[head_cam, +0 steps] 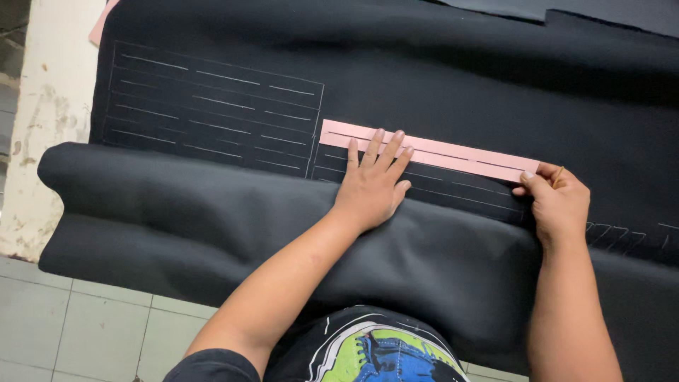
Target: The person lays pink paper pattern templates on a large sheet of black fabric spread over a work table and traces around them with a marking pen, drawing white outline lines onto the fabric. They reposition the templates and smooth the fabric between tracings, marking several pattern pieces across the sheet.
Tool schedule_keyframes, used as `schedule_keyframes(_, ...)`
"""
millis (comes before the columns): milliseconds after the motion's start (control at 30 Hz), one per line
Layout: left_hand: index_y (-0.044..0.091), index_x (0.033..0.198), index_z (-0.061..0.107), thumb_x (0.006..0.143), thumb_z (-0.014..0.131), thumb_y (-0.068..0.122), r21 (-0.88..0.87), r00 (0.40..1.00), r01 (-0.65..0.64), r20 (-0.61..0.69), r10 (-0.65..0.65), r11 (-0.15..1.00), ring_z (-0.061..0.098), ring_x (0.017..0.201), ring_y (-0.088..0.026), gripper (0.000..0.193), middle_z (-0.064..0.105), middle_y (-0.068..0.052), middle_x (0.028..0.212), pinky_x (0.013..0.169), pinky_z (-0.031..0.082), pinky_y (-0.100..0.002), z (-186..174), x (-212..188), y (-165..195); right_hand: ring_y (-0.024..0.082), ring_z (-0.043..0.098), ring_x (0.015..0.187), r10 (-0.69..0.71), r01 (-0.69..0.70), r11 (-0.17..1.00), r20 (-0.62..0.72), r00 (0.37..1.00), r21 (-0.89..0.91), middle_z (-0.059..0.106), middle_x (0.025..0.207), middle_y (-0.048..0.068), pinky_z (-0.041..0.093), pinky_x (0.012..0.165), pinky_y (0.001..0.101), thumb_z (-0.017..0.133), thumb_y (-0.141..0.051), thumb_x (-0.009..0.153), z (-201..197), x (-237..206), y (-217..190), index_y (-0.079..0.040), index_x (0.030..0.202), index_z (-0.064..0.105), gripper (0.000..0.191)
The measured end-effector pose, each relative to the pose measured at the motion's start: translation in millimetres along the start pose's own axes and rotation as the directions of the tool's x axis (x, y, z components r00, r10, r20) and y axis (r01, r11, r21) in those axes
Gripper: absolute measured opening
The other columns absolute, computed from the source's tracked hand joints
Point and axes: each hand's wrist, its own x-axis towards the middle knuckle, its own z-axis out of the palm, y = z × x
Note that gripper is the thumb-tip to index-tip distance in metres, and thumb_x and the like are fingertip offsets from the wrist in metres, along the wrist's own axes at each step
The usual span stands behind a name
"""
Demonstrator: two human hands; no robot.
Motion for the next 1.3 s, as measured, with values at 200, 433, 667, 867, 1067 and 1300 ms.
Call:
schedule_keyframes(200,0.019,0.157,0.037,0.098,0.053,0.049,-0.037,0.998,0.031,0.064,-0.029,0.999,0.015,0.156,-0.036,0.068,0.023,-0.007,0.168,0.122,0.009,-0.066,-0.4,1.2,-4.1,0.009,0.068,0.075,0.061,-0.061,0.998,-0.025,0.998,-0.017,0.073,0.099,0.010,0.048,0.061,0.0186,0.066,-0.002,0.097,-0.8,2.4,3.6,0.004,0.114,0.067,0.018)
schedule_keyframes(433,0.020,0.158,0.036,0.098,0.053,0.049,-0.064,0.997,0.039,0.072,-0.035,0.997,0.013,0.157,-0.034,0.068,0.022,-0.005,0.168,0.123,0.007,-0.065,0.4,2.3,-7.8,0.006,0.065,0.070,0.086,-0.086,0.996,-0.028,0.996,0.007,0.072,0.093,0.008,0.038,0.049,0.0168,0.065,-0.003,0.096,0.8,3.3,5.4,0.001,0.110,0.067,0.014)
schedule_keyframes(667,0.019,0.157,0.038,0.097,0.055,0.047,-0.074,0.997,0.040,0.073,-0.034,0.996,0.013,0.157,-0.034,0.069,0.023,-0.006,0.168,0.124,0.006,-0.065,1.2,1.7,-8.3,0.007,0.067,0.073,0.016,-0.020,0.997,-0.052,0.999,-0.080,0.073,0.096,0.007,0.045,0.057,0.0175,0.067,-0.005,0.097,5.3,-0.6,2.6,0.004,0.115,0.069,0.020)
schedule_keyframes(867,0.017,0.156,0.039,0.094,0.058,0.045,-0.130,0.997,0.049,0.062,-0.042,0.990,0.017,0.154,-0.037,0.071,0.027,-0.012,0.164,0.122,0.007,-0.065,6.1,3.1,-4.6,0.007,0.063,0.069,-0.030,0.008,0.987,-0.141,0.990,-0.158,0.071,0.093,0.004,0.050,0.061,0.0209,0.072,-0.008,0.096,11.1,2.5,3.6,0.004,0.122,0.071,0.029)
schedule_keyframes(1067,0.021,0.155,0.041,0.094,0.059,0.044,-0.134,0.996,0.057,0.072,-0.048,0.989,0.017,0.153,-0.038,0.067,0.030,-0.014,0.161,0.121,0.006,-0.066,7.5,4.2,-0.9,0.006,0.061,0.068,-0.050,0.028,0.986,-0.129,0.990,-0.165,0.070,0.091,0.002,0.051,0.061,0.0213,0.074,-0.010,0.094,8.3,0.9,-0.3,0.003,0.119,0.068,0.029)
schedule_keyframes(1300,0.025,0.153,0.043,0.094,0.059,0.044,-0.119,0.998,0.041,0.041,-0.037,0.992,0.017,0.153,-0.039,0.063,0.031,-0.015,0.160,0.121,0.005,-0.067,11.0,2.7,0.7,0.006,0.061,0.069,-0.049,0.022,0.979,-0.128,0.991,-0.204,0.069,0.089,0.001,0.051,0.064,0.0213,0.074,-0.012,0.095,8.0,-4.3,-5.1,0.001,0.118,0.068,0.027)
